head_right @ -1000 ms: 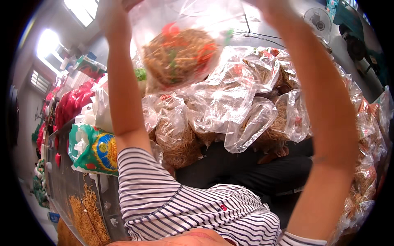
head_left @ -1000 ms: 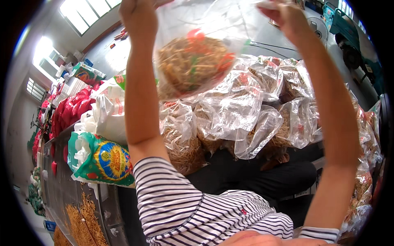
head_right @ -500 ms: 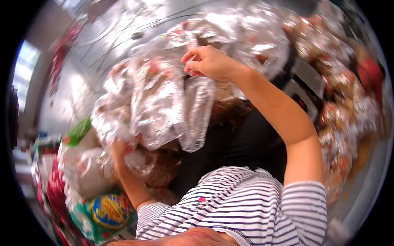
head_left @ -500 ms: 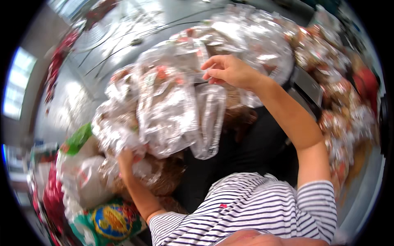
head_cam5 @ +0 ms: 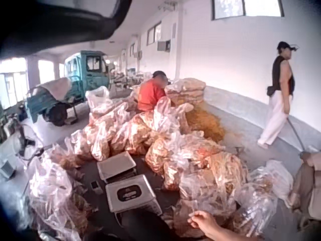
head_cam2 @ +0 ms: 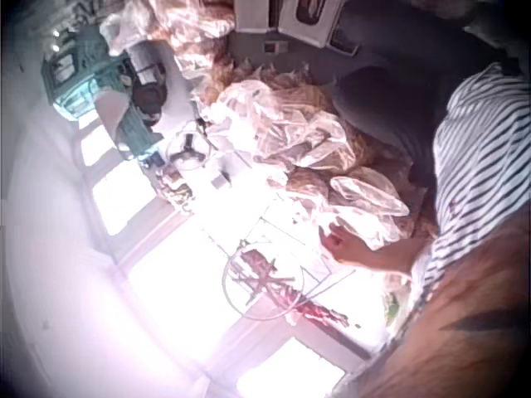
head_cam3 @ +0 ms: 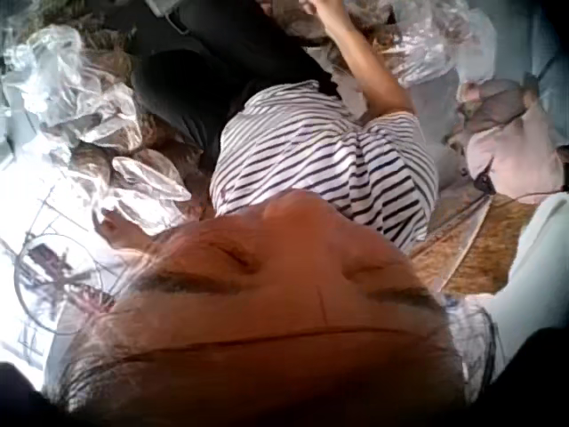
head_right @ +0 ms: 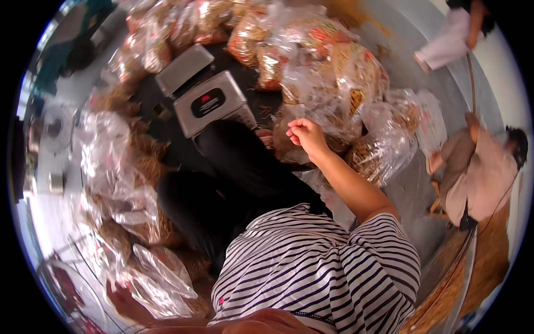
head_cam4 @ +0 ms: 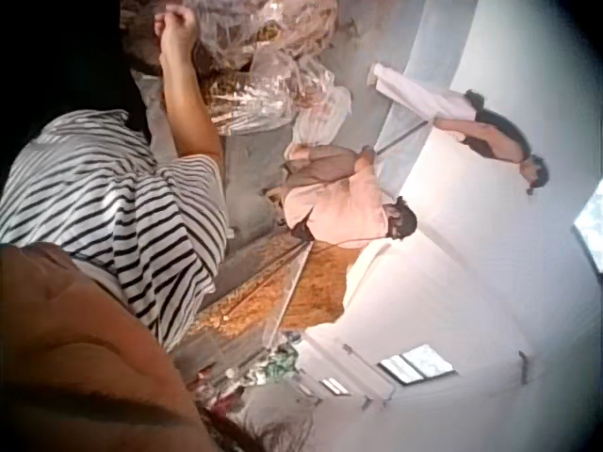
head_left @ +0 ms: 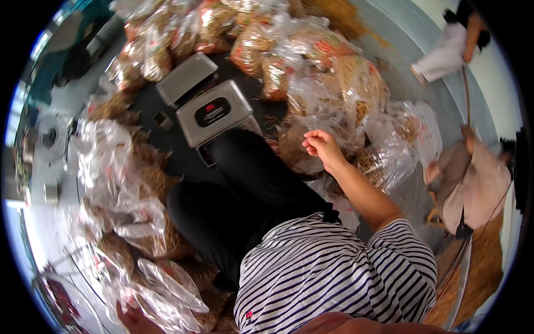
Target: The person weighs portions of snacks using a digital scale and transfers them into plastic bags by hand.
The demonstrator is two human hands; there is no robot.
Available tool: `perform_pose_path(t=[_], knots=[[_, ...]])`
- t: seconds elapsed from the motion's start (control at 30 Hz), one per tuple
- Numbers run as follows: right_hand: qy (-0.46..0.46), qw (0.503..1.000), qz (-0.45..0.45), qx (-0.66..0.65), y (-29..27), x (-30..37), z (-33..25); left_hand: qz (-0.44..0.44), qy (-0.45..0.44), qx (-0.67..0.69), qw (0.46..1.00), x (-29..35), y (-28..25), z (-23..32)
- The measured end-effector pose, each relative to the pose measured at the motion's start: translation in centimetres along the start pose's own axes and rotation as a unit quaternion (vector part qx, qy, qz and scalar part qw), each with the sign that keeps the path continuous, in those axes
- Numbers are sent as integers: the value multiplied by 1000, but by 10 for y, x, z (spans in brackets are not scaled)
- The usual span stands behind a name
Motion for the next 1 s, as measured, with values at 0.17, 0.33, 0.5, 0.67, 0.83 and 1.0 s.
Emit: perform_pose_path(t=[0.17, 0.33, 0.5, 0.67, 0.83, 1.0], knots=[[-9, 975, 223, -1, -172, 12, 35, -175, 310, 21, 934, 24, 157, 210], [-22, 986, 161, -26, -220, -18, 65, -447, 336, 220, 799, 115, 285, 376], [-184, 757, 518, 353, -272, -104, 11, -568, 415, 224, 675, 226, 405, 485], [1, 608, 692, 389, -306, -120, 9, -579, 488, 146, 636, 370, 472, 538], [52, 656, 554, 509, -316, -151, 43, -615, 377, 71, 689, 467, 522, 548], [-145, 747, 630, 153, -324, -159, 57, -640, 330, 222, 658, 492, 572, 575]])
Point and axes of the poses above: each hand's wrist, its own x-axis away from the middle knuckle, its own y-axis out of the palm, z = x × y, the point moved 9 cm from there along -x, towards the middle knuckle, and after that the axes turned 9 degrees about z, right-handed, at the moved point
